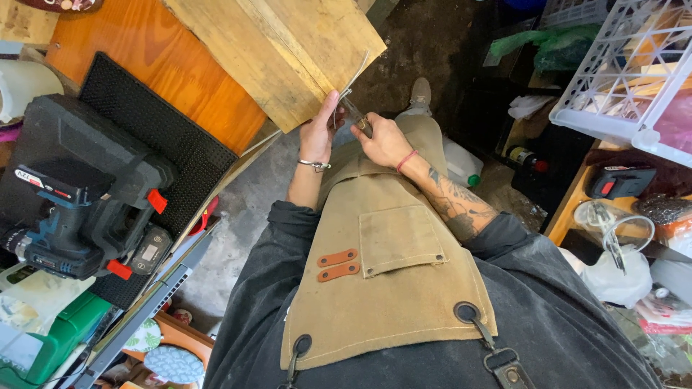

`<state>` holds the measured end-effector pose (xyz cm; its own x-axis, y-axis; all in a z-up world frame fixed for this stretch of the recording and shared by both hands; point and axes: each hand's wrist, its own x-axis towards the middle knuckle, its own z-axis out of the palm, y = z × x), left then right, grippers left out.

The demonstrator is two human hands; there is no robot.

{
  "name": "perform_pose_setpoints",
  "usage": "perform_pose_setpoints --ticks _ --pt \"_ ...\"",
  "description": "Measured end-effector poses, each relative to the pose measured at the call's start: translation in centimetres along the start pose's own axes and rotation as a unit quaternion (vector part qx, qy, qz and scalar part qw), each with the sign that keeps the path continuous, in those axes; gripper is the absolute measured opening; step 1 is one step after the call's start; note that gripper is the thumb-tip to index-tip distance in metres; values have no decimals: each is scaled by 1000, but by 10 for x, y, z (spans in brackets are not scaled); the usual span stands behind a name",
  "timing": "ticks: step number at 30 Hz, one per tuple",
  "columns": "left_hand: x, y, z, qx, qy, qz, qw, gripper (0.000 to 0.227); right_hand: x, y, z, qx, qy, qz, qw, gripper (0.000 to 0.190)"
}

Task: The person uses pliers to pull nails out of a wooden board placed on a workbench. They repeatedly grip the nail heads and pull them upward until the nails are removed from the wood.

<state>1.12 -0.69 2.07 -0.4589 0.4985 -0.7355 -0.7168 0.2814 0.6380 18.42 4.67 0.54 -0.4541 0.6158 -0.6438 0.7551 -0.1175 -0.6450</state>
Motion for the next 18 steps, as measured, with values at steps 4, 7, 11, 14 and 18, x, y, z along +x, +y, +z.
perform_pose_setpoints --ticks 4,7,11,14,18 --pt "-7 5 -4 30 -10 1 1000 43 -5 -4 -8 12 -27 -11 1000 45" --pt "0 5 -12 39 -8 25 999 42 -3 0 -8 23 -43 -17 999 47" --pt "5 1 -18 41 -44 5 998 43 1 5 -6 26 -63 -29 997 50" --pt "8 -1 -21 30 -53 -9 998 41 -1 7 -7 46 -85 -40 994 46" --pt "-3 10 -17 24 -64 -27 997 41 -9 -4 -18 95 -117 -64 986 46"
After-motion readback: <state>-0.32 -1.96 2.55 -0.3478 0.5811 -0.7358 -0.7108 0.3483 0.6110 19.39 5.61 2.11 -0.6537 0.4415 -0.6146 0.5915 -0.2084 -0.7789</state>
